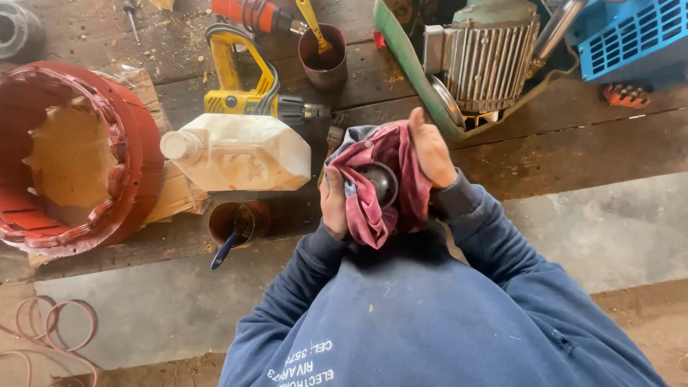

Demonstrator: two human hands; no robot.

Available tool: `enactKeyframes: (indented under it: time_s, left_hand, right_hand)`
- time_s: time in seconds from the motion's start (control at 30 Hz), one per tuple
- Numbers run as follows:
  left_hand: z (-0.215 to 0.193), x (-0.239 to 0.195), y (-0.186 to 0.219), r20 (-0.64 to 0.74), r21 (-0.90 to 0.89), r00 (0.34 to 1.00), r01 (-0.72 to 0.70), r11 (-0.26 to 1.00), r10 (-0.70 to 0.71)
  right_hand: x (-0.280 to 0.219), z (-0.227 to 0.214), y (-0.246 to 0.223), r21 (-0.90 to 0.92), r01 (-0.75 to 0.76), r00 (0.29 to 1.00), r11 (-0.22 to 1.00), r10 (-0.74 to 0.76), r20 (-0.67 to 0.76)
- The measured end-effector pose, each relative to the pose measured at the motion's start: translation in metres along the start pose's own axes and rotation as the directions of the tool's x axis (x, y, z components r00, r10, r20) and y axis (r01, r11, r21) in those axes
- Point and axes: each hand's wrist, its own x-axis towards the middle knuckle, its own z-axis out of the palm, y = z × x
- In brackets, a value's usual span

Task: Clean a metal component with a rag and apply a protective coating or lubricant with a brush.

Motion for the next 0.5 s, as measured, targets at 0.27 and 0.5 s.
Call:
enactKeyframes:
  time_s: [0.27, 0.5]
  left_hand:
    - [-0.018, 0.003, 0.000, -0.186, -0.199, 0.974, 0.093, 0.976, -0.130]
    - [-0.008, 0.015, 0.014, -0.178, -0.129, 0.978, 0.085, 0.988, -0.107]
  right_hand:
    - [-0.074, 0.035, -0.059, -0.287, 0.020, 0.998, 0.958, -0.034, -0.045]
    - [-0.118, 0.041, -0.061, -0.810, 0.441, 0.863, 0.387, -0.432, 0.264]
